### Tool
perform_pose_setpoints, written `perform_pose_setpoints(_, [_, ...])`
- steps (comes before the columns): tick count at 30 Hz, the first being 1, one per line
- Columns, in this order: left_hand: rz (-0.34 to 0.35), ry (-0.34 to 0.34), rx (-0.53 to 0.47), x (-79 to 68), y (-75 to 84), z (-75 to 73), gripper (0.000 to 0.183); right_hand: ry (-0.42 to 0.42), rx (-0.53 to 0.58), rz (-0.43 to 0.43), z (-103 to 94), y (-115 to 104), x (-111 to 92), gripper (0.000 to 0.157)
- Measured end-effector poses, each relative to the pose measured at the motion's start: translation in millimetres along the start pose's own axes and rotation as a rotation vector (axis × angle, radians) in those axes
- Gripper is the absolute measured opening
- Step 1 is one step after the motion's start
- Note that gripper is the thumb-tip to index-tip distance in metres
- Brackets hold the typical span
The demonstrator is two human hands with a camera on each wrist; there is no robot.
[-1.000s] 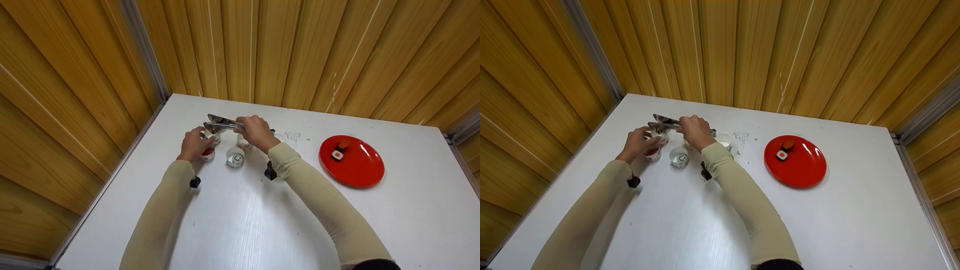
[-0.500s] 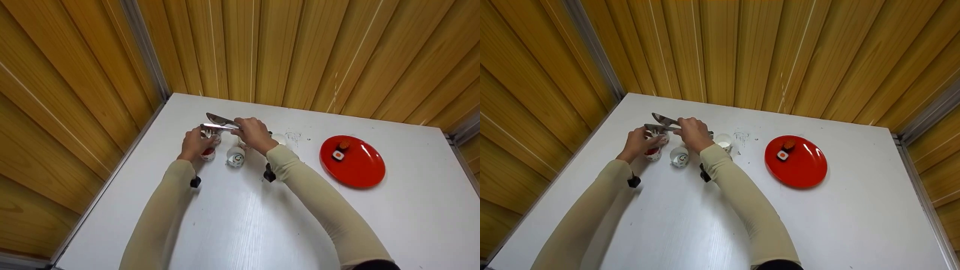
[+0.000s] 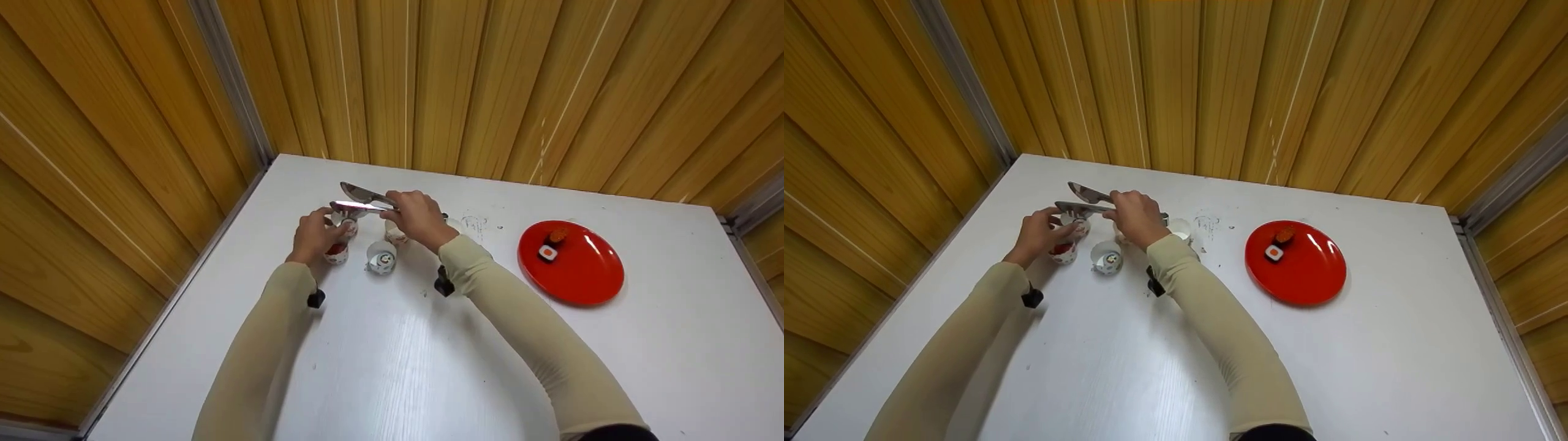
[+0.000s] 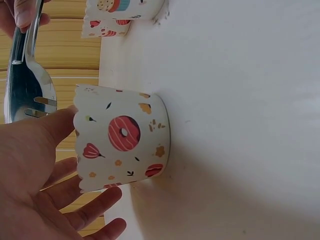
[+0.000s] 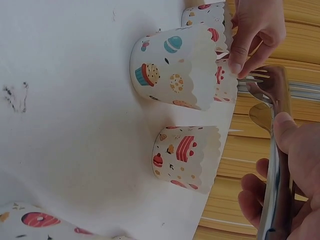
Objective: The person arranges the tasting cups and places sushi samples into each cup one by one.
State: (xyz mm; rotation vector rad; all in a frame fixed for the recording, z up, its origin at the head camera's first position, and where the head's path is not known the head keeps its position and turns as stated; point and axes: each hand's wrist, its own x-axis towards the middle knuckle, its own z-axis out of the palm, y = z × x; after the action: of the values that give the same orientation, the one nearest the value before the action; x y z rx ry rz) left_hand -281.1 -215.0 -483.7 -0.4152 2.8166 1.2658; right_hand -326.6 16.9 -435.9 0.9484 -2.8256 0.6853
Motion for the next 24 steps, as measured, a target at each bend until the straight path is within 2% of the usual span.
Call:
perform_pose_setpoints(7, [0.006, -0.012, 0.026, 2.3, 0.8, -2.1, 0.063, -0.001, -0.048, -0.002, -9.3, 4, -5, 0.034])
perform_pose_setpoints(13, [0.050, -0.002, 0.077, 5.2, 0.3, -6.2, 0.060, 0.011, -0.097, -0.028, -22.6, 11, -10, 0.034])
perform_pose_setpoints(19, [0.071, -0.003, 0.101, 7.1, -6.7, -9.6, 0.060, 0.025, -0.127, -0.058, -33.5, 19, -19, 0.038])
perform_pose_setpoints(24, [0.060, 0.000, 0.105, 7.9, -13.0, -11.7, 0.060, 0.016, -0.141, -0.050, -41.2, 27, -27, 0.038])
